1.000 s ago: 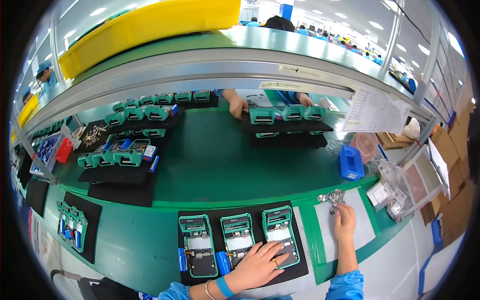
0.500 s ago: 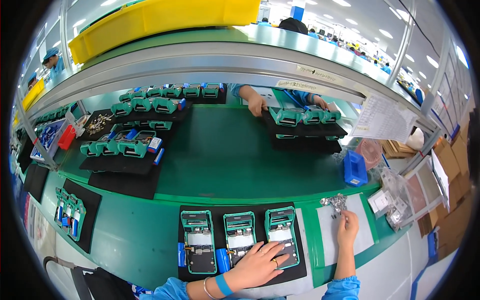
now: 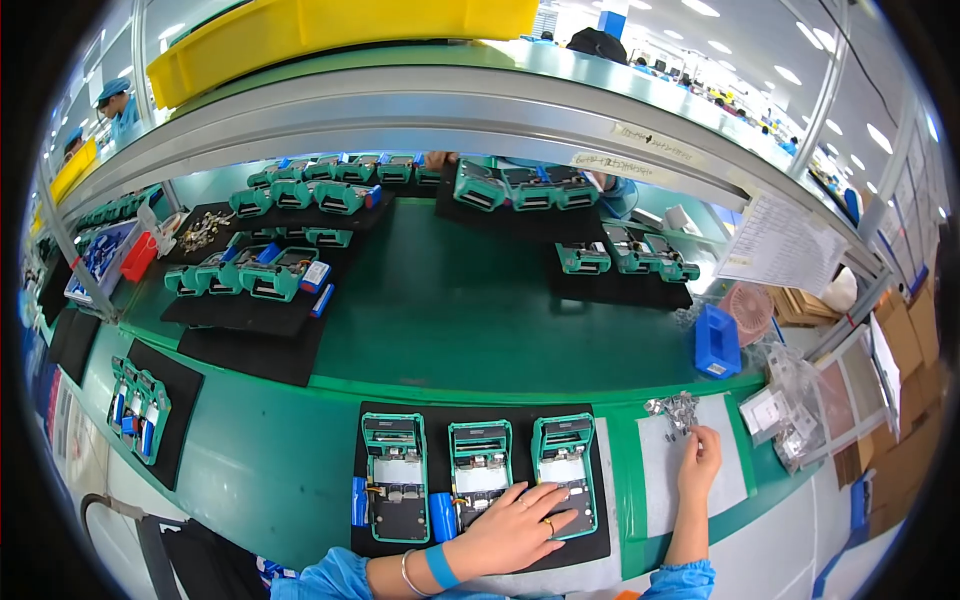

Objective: The person installs batteries and internal components into electronic device housings by hand, presses them into place, and shifts trays of assembled housings across the workbench.

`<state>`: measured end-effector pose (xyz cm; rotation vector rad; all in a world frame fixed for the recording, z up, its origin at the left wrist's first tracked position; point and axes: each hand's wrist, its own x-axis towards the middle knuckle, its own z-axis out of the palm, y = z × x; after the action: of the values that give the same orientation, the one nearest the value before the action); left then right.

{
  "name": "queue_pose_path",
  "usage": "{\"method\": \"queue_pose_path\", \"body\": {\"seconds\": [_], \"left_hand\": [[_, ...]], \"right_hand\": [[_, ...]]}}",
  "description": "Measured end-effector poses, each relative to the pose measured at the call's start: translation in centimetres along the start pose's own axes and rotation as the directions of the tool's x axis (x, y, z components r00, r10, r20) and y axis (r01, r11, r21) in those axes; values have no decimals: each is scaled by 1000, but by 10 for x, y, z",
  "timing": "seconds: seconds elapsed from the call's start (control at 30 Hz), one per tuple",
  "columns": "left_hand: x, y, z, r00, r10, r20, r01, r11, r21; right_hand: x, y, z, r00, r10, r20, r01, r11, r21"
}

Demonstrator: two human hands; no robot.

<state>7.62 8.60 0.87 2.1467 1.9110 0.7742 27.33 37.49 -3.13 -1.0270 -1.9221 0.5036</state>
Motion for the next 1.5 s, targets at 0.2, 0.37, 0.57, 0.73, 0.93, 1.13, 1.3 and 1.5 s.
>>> {"method": "queue_pose_path", "body": {"seconds": [0.2, 0.37, 0.57, 0.73, 0.93, 1.13, 1.3, 1.5], "left_hand": [[0, -1, 1, 1000, 3, -5, -3, 1000, 14], [0, 0, 1, 1000, -4, -8, 5, 1000, 23], [0, 0, 1, 1000, -5, -8, 5, 1000, 12], [-1, 1, -1, 1000, -13, 4, 13, 1000, 14], [0, 1, -2, 1000, -9, 3, 9, 1000, 8], [0, 1, -3, 1000, -13, 1, 13, 1000, -8], [0, 1, -2, 1000, -18, 5, 18, 1000, -13], [0, 1, -3, 1000, -13, 10, 13, 1000, -16]], "right_hand": [[0, 9, 0, 998, 54, 33, -53, 998, -20], [-1, 8, 1, 993, 112, 31, -112, 994, 4], [-2, 19, 1, 989, 140, 56, -142, 989, 45], [-2, 22, 1, 980, 181, 88, -185, 982, 42], [-2, 27, 1, 981, 171, 94, -179, 980, 82], [-2, 26, 3, 985, 137, 106, -145, 987, 74], [-2, 28, 3, 986, 126, 108, -135, 988, 80], [-1, 24, 2, 978, 173, 112, -183, 979, 86]]}}
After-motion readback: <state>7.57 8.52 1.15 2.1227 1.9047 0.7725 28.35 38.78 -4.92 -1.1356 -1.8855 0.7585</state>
